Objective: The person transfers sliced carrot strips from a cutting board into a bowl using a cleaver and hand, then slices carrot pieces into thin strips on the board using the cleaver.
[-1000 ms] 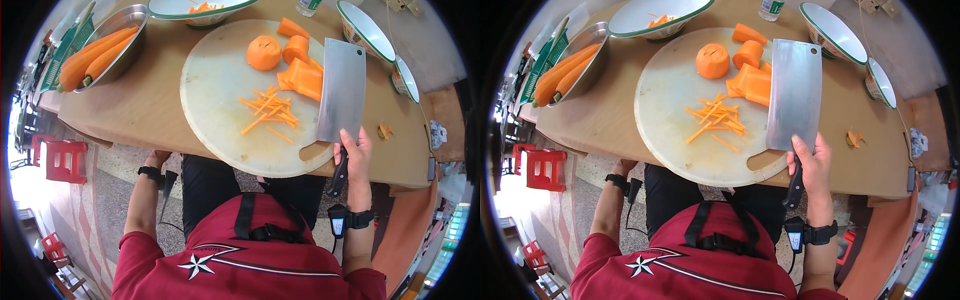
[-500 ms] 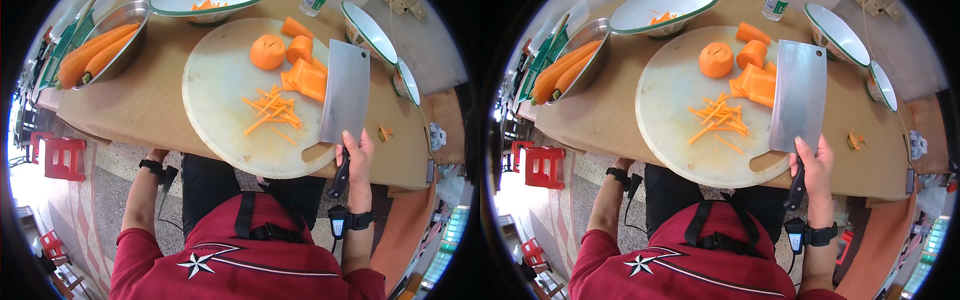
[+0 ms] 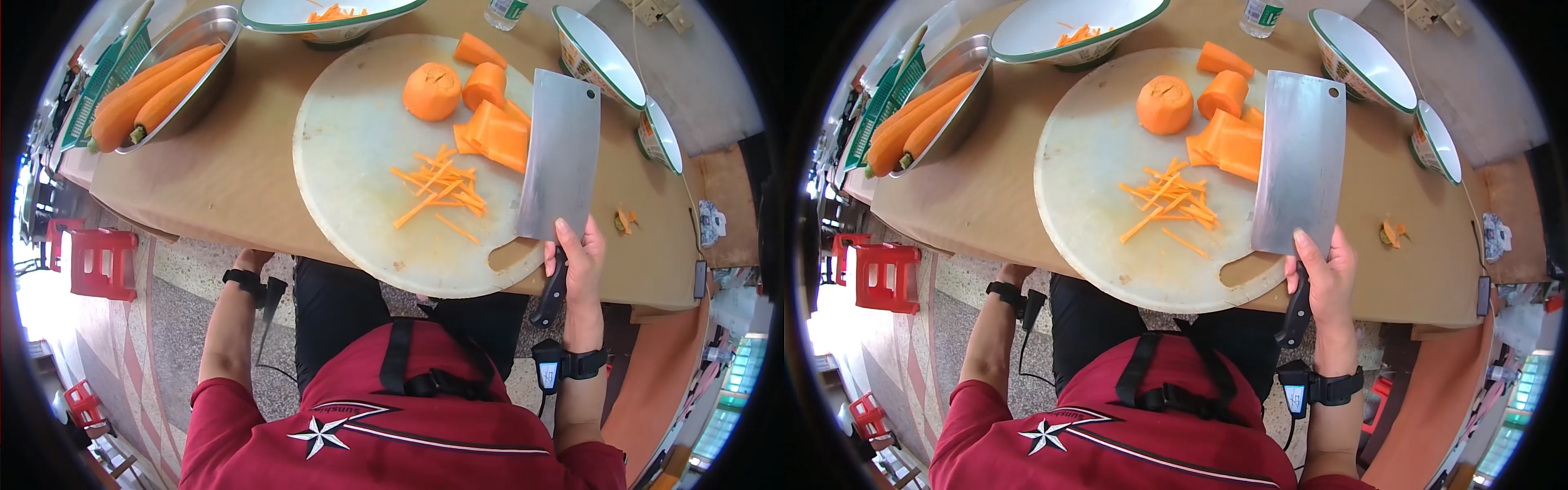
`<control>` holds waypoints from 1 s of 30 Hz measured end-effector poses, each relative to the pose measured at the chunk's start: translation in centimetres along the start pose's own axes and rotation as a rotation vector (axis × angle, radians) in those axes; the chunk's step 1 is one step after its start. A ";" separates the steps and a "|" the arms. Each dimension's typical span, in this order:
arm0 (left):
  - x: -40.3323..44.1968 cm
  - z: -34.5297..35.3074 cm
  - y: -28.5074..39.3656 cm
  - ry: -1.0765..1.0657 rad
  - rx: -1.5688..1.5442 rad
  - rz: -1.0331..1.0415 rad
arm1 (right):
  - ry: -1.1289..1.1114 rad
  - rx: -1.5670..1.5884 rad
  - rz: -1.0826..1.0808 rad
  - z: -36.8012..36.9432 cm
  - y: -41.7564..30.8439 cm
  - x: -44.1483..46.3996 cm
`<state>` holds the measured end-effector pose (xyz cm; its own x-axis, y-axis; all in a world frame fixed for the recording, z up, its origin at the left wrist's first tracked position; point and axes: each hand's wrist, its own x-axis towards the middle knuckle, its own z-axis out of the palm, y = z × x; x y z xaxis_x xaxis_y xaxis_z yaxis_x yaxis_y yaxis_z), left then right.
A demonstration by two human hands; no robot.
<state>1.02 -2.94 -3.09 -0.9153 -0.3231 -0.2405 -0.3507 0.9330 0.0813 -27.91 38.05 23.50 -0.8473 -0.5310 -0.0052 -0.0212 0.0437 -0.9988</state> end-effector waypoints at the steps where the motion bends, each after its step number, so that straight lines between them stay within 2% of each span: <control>1: 0.2 0.0 -0.1 0.006 -0.007 -0.009 | 0.003 0.000 0.000 0.0 0.0 0.0; 9: 3.2 0.4 0.7 0.046 -0.065 -0.111 | 0.006 -0.005 -0.003 0.2 -0.3 0.0; 15: 3.4 0.9 1.2 0.063 -0.028 -0.113 | -0.004 0.012 0.000 0.1 -0.3 -0.1; 20: 0.6 0.7 0.4 0.066 0.173 -0.021 | 0.018 0.031 0.015 0.3 -0.2 0.0; 23: -0.3 0.8 0.7 0.160 0.445 0.057 | -0.002 0.019 0.006 -0.2 0.2 0.0; 25: -0.3 -0.4 1.8 0.040 0.402 0.028 | -0.001 0.025 -0.003 0.2 -0.2 0.0; 26: 0.0 -1.5 2.5 -0.238 0.093 -0.138 | -0.004 0.029 -0.011 0.3 -0.3 -0.1; 30: -0.5 -1.6 1.1 -0.276 0.049 -0.112 | -0.022 0.024 -0.013 0.0 0.0 0.0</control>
<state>0.74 -2.03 -1.36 -0.7803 -0.3755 -0.5001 -0.4306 0.9025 -0.0058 -27.93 38.05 23.55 -0.8353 -0.5498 0.0069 -0.0194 0.0169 -0.9997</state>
